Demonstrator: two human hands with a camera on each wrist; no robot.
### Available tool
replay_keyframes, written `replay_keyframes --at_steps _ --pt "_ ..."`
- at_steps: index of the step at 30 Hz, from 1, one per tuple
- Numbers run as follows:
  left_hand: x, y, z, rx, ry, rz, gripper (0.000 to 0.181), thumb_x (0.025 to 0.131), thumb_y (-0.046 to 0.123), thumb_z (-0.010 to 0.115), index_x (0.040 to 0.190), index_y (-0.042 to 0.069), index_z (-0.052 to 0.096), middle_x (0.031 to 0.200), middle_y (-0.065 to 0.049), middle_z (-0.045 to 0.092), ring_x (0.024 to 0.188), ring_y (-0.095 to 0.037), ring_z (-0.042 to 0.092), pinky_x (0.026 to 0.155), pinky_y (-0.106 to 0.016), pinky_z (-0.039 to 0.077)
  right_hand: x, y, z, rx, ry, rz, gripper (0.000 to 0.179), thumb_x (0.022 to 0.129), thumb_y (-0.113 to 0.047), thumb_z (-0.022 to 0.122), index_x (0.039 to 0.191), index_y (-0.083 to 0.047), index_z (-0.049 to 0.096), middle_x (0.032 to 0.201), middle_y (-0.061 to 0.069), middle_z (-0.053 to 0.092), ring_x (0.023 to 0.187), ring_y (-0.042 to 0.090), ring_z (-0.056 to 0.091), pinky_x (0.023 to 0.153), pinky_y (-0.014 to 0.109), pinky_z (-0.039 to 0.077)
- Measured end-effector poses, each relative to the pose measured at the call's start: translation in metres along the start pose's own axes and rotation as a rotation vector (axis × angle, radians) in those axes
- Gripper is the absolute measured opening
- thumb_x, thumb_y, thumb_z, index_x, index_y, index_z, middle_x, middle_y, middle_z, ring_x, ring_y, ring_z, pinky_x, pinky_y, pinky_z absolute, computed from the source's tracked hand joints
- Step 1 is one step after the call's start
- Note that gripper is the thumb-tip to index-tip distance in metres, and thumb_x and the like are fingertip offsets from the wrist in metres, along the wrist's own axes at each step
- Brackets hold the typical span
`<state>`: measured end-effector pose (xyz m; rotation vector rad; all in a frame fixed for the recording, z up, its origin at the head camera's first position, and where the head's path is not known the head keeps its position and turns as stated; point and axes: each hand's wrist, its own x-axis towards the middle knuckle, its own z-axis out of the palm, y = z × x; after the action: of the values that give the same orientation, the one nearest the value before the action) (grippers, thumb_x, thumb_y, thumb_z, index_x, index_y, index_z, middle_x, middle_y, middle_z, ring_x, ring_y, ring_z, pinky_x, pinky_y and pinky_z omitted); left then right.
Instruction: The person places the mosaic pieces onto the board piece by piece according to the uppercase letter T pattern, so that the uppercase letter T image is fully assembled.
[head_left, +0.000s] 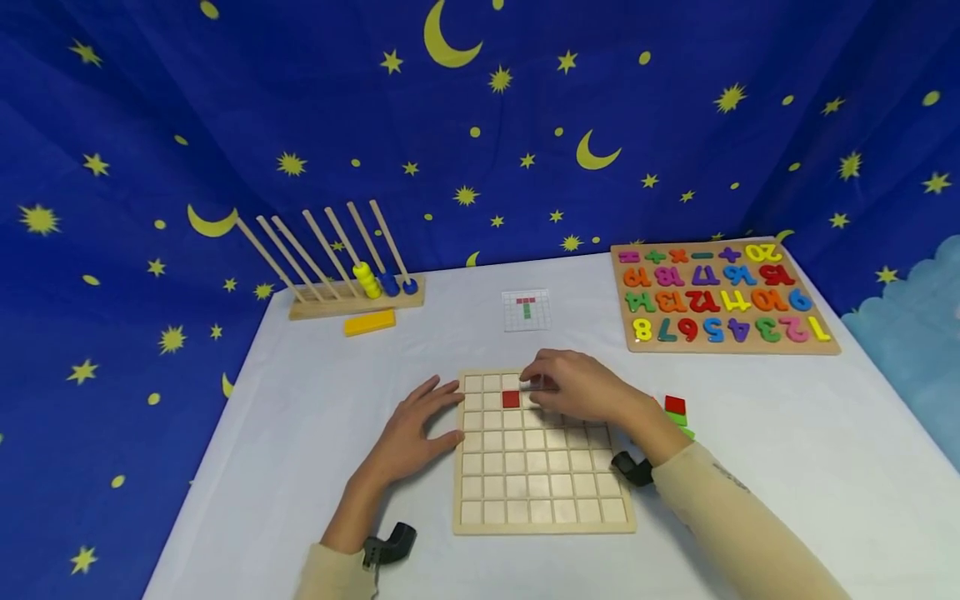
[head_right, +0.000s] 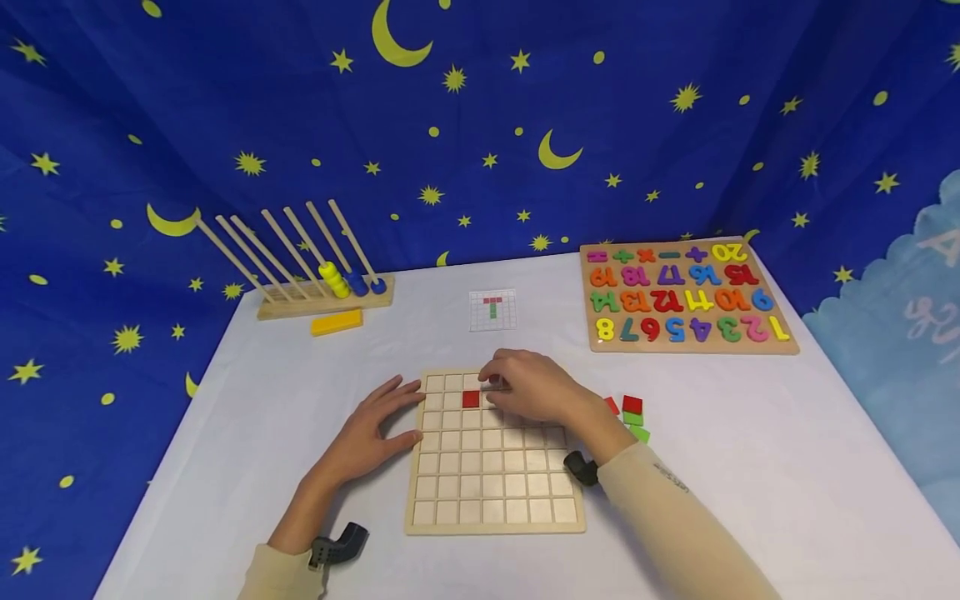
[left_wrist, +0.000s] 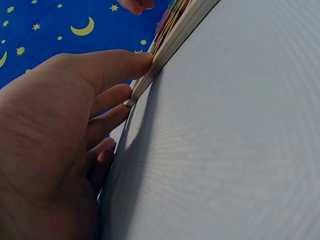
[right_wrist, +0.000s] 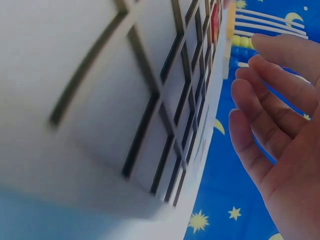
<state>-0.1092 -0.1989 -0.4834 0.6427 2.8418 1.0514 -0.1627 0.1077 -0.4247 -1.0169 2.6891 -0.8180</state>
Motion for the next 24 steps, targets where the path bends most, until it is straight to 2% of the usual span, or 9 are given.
replay_keyframes --at_steps 7,24 --pt "-0.001 0.001 -0.001 0.0 -0.003 0.004 0.056 0.087 0.044 0.07 0.137 0.027 0.054 0.148 0.014 0.039 0.143 -0.015 0.018 0.106 -0.062 0.019 -0.011 0.006 -0.005 0.022 0.009 0.054 0.026 0.086 -0.024 0.073 0.109 -0.014 0.071 0.095 -0.008 0.062 0.082 0.007 0.057 0.074 0.031 0.048" --pt "-0.002 0.005 -0.002 -0.002 -0.004 -0.02 0.055 0.086 0.04 0.071 0.137 0.025 0.055 0.148 0.013 0.039 0.143 -0.014 0.018 0.107 -0.06 0.019 -0.033 0.022 -0.012 0.002 0.032 0.089 0.026 0.086 -0.025 0.073 0.11 -0.015 0.071 0.09 -0.013 0.06 0.079 0.006 0.056 0.073 0.03 0.048"
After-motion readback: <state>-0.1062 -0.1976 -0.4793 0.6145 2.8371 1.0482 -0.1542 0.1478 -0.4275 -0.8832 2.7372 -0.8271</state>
